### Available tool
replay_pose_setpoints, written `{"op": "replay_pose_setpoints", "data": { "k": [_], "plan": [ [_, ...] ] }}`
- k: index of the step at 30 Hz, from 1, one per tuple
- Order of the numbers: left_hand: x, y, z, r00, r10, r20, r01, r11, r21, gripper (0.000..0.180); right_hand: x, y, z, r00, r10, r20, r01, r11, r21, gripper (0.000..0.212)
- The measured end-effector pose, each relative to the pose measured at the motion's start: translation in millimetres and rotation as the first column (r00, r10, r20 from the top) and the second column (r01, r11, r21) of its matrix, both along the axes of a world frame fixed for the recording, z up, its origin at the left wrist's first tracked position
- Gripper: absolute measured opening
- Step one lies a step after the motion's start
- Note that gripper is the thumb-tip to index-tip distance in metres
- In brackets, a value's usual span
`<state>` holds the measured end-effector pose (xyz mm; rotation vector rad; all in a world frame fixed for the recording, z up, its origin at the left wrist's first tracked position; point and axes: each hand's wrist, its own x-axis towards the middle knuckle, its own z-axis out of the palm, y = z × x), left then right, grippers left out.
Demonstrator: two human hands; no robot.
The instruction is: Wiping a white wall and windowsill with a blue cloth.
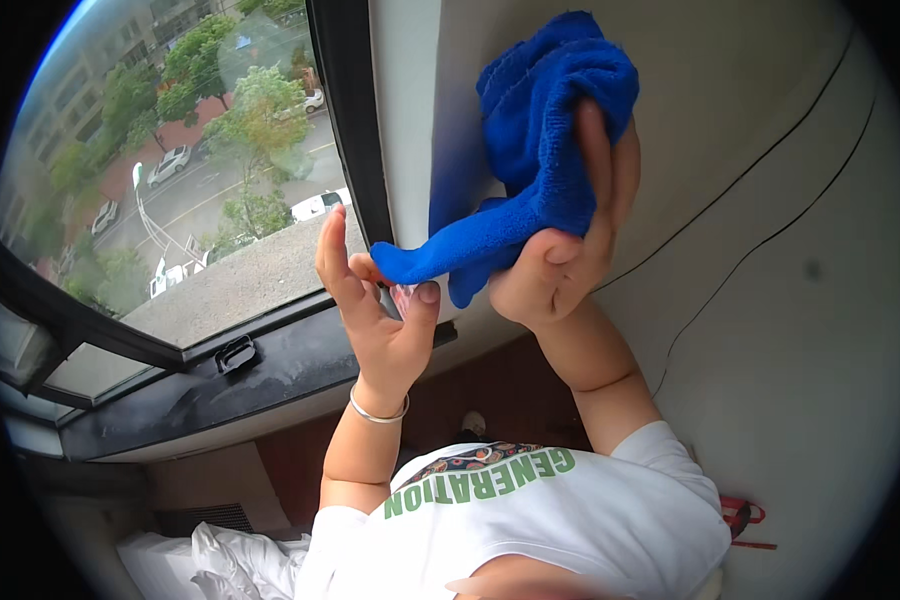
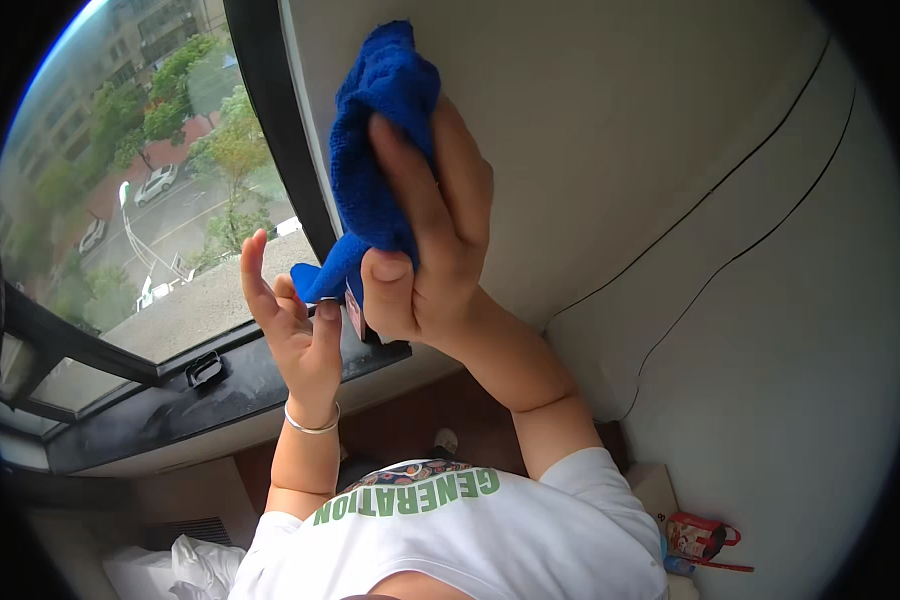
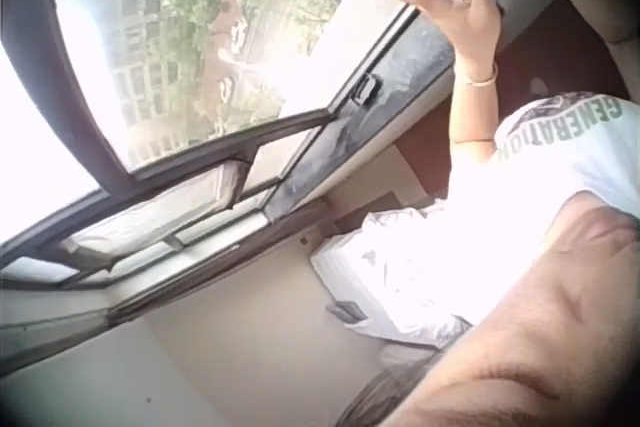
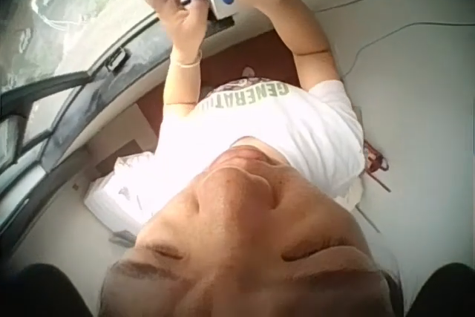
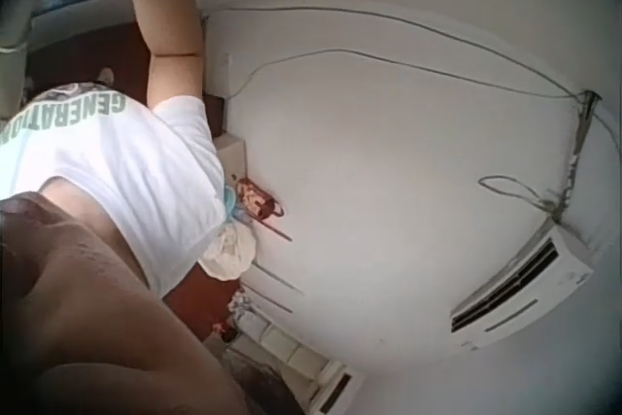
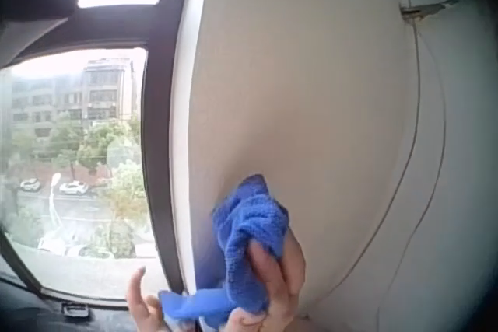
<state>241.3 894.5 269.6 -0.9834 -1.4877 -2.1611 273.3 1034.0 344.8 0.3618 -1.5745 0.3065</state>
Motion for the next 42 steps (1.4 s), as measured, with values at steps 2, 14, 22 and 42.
{"op": "replay_pose_setpoints", "data": {
  "k": [2,14,22,42],
  "plan": [
    [1.7,-2.9,11.2,0.981,-0.193,0.033,0.195,0.977,-0.083,0.063,-2.8,-0.6,8.6,0.965,0.220,-0.141,-0.235,0.967,-0.101,0.063],
    [-41.5,51.1,-7.8,0.959,0.179,-0.222,-0.196,0.979,-0.059,0.034,-34.6,-7.4,-64.9,0.853,-0.438,0.285,0.503,0.835,-0.224,0.061],
    [-82.3,59.4,122.0,0.779,0.153,-0.608,-0.269,0.957,-0.104,0.054,-52.8,15.3,65.5,0.895,-0.445,0.038,0.446,0.884,-0.137,0.054],
    [-120.3,85.5,214.1,0.676,0.115,-0.728,-0.008,0.989,0.149,0.069,-54.0,14.6,130.1,0.947,-0.278,-0.159,0.281,0.960,-0.001,0.053]
  ]
}}
